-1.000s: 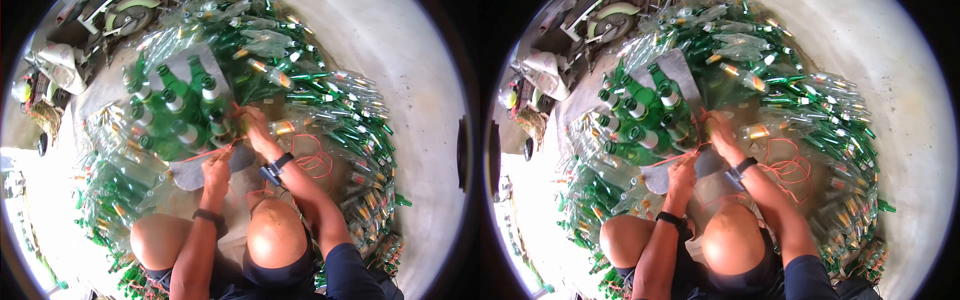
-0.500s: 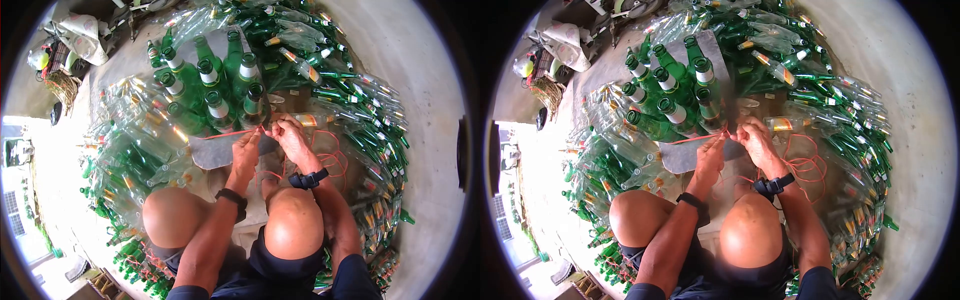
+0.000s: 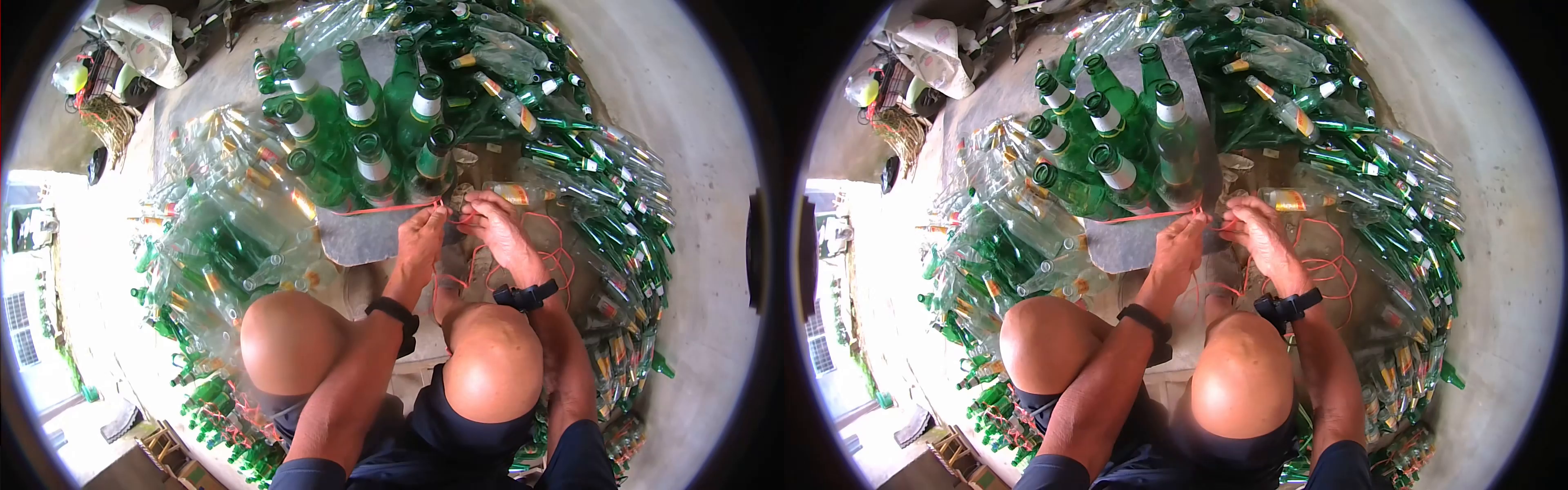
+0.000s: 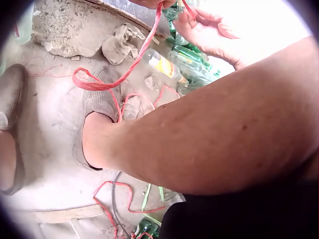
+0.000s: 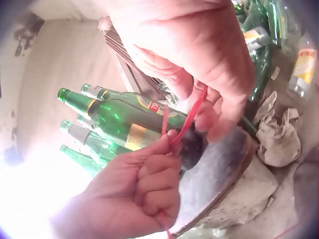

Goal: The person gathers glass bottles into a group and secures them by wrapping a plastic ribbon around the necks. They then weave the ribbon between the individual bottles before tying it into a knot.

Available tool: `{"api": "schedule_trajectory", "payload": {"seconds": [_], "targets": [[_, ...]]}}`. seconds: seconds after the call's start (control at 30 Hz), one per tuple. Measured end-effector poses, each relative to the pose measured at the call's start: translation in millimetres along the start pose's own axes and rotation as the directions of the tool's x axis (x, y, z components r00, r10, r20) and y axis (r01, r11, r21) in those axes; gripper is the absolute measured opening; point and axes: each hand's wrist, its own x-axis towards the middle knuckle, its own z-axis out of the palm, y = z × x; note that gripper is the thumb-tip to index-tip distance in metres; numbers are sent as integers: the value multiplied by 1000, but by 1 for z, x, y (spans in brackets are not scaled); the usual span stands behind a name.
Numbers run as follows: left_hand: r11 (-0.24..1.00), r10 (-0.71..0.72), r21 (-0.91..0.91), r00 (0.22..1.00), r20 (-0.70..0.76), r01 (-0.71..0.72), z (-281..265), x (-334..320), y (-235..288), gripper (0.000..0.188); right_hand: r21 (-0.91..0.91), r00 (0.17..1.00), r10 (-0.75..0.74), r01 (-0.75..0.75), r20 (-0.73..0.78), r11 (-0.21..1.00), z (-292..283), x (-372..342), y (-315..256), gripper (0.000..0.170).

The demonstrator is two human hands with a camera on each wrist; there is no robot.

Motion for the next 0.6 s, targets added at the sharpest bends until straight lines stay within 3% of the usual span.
{"api": "schedule_trajectory", "payload": {"seconds": [0.07, 0.1, 0.13, 0.17, 0.2, 0.33, 0.4, 0.53, 0.6], "targets": [[1000, 4, 5, 1000, -8, -4, 1, 0, 0, 21, -284, 987, -39, -7, -158, 959, -7, -1, -1, 23], [1000, 8, 12, 1000, -12, -8, 2, -1, 0, 21, -286, 987, -37, -9, -157, 958, -12, 3, 0, 23], [1000, 6, 11, 1000, -13, -5, 2, -1, 0, 21, -573, 955, -236, 94, -180, 814, -17, 8, 1, 21], [1000, 11, 22, 1000, -12, -11, 2, -2, 0, 20, -804, 895, -426, 151, -136, 575, -22, 10, 4, 20], [999, 18, 34, 1000, -11, -18, 2, -2, 1, 20, -877, 841, -536, 201, -75, 437, -4, 2, -9, 19], [993, 86, 84, 996, -4, -85, 1, 0, -4, 20, -853, 898, -433, 281, 73, 439, 16, 8, -22, 19], [990, 86, 112, 996, -21, -83, 0, 2, -5, 23, -769, 958, -233, 275, 168, 577, 30, 11, -28, 21], [980, 125, 157, 991, -40, -118, 0, 2, -8, 25, -703, 953, -186, 302, 239, 644, 36, 25, -19, 22], [982, 131, 145, 991, -40, -124, 0, 2, -7, 27, -678, 968, -127, 244, 218, 693, 35, 32, -15, 21]]}}
